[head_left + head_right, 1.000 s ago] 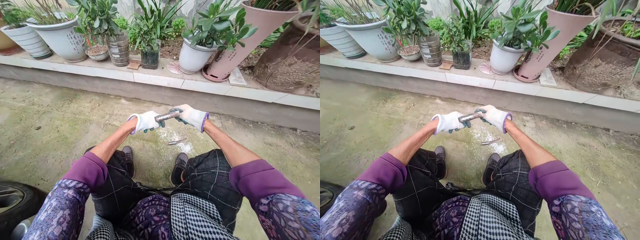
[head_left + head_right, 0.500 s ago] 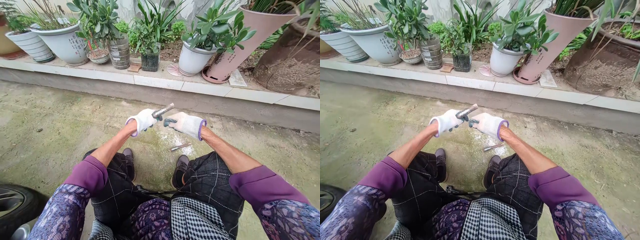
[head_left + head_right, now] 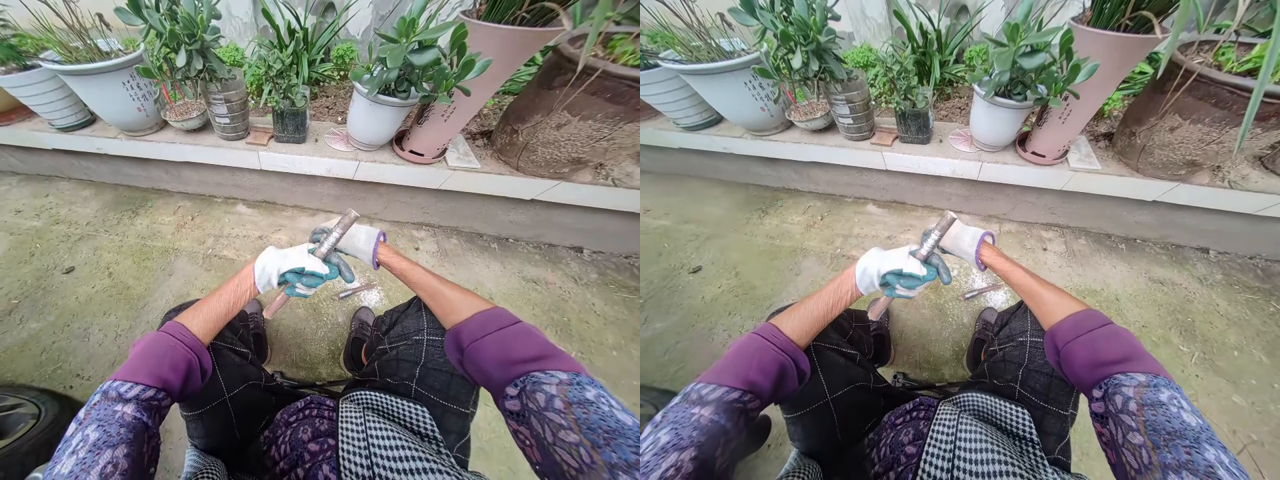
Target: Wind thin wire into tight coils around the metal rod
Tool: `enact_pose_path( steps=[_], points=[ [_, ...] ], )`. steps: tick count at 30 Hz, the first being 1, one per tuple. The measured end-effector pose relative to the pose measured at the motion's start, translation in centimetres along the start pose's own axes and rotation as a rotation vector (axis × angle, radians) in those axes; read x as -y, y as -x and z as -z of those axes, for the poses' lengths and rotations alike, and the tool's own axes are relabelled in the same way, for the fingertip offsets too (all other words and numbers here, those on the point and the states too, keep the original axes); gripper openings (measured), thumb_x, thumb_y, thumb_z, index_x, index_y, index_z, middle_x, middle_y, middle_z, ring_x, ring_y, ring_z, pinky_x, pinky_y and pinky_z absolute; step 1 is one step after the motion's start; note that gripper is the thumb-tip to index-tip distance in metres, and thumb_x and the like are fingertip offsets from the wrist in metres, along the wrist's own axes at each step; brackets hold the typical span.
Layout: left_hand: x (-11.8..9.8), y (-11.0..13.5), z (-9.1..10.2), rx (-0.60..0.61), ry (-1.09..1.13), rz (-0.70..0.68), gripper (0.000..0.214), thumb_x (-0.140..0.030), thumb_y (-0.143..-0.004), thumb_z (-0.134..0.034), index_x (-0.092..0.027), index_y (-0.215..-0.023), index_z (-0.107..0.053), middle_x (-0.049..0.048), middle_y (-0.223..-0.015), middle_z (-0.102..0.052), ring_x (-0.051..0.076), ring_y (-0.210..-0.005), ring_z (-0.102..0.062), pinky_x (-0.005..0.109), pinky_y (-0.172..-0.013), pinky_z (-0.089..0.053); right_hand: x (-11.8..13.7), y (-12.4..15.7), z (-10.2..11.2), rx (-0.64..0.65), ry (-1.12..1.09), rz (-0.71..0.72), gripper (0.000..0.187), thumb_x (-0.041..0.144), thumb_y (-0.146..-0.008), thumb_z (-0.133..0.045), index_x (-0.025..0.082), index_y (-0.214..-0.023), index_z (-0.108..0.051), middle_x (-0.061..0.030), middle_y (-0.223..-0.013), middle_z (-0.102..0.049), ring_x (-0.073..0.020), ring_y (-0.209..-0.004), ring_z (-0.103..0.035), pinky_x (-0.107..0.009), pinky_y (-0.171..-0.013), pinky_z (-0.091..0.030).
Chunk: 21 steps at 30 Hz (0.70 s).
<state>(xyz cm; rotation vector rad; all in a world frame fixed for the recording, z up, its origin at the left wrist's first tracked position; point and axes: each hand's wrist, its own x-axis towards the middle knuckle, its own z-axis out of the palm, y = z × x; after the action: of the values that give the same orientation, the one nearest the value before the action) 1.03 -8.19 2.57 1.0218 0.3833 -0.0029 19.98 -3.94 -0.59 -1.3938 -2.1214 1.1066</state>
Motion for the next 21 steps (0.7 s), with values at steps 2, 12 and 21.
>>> enact_pose_path(
  steps=[2,12,21],
  points=[
    [-0.3,0.6,0.2,-0.086,-0.006,-0.061,0.054,-0.038,-0.077,-0.076,-0.009,-0.122,-0.067,-0.0127,-0.044,-0.033,0.004,-0.033,-0.019,0.016,-0.031,-0.026,0.0,0.4,-0.5,0.051,0.014,-0.067,0.017,0.018,-0.080,-0.058,0.019,-0.063,-0.055,0.0006,-0.059,-0.050,-0.0123,-0.058,-0.043,-0.027,-0.057,-0.037],
    [-1.7,1.7,4.8,-0.975,-0.998,0.376,0.032,-0.023,-0.092,-0.056,-0.013,-0.118,-0.073,0.0043,-0.069,-0.062,0.014,-0.053,-0.056,0.028,-0.056,-0.052,1.3,4.5,2.0,0.053,0.160,-0.025,0.031,0.030,-0.087,-0.052,0.018,-0.096,-0.079,-0.0014,-0.074,-0.065,-0.0120,-0.059,-0.049,-0.026,-0.058,-0.036],
    [-1.0,-0.5,3.0,-0.697,-1.363,0.371,0.030,-0.021,-0.091,-0.059,-0.016,-0.114,-0.077,0.0088,-0.079,-0.073,0.020,-0.067,-0.069,0.031,-0.067,-0.056,-0.3,1.9,3.3,-0.079,0.237,-0.076,0.030,0.023,-0.087,-0.051,0.018,-0.099,-0.077,-0.0023,-0.077,-0.067,-0.0136,-0.064,-0.052,-0.027,-0.062,-0.038]
  ],
)
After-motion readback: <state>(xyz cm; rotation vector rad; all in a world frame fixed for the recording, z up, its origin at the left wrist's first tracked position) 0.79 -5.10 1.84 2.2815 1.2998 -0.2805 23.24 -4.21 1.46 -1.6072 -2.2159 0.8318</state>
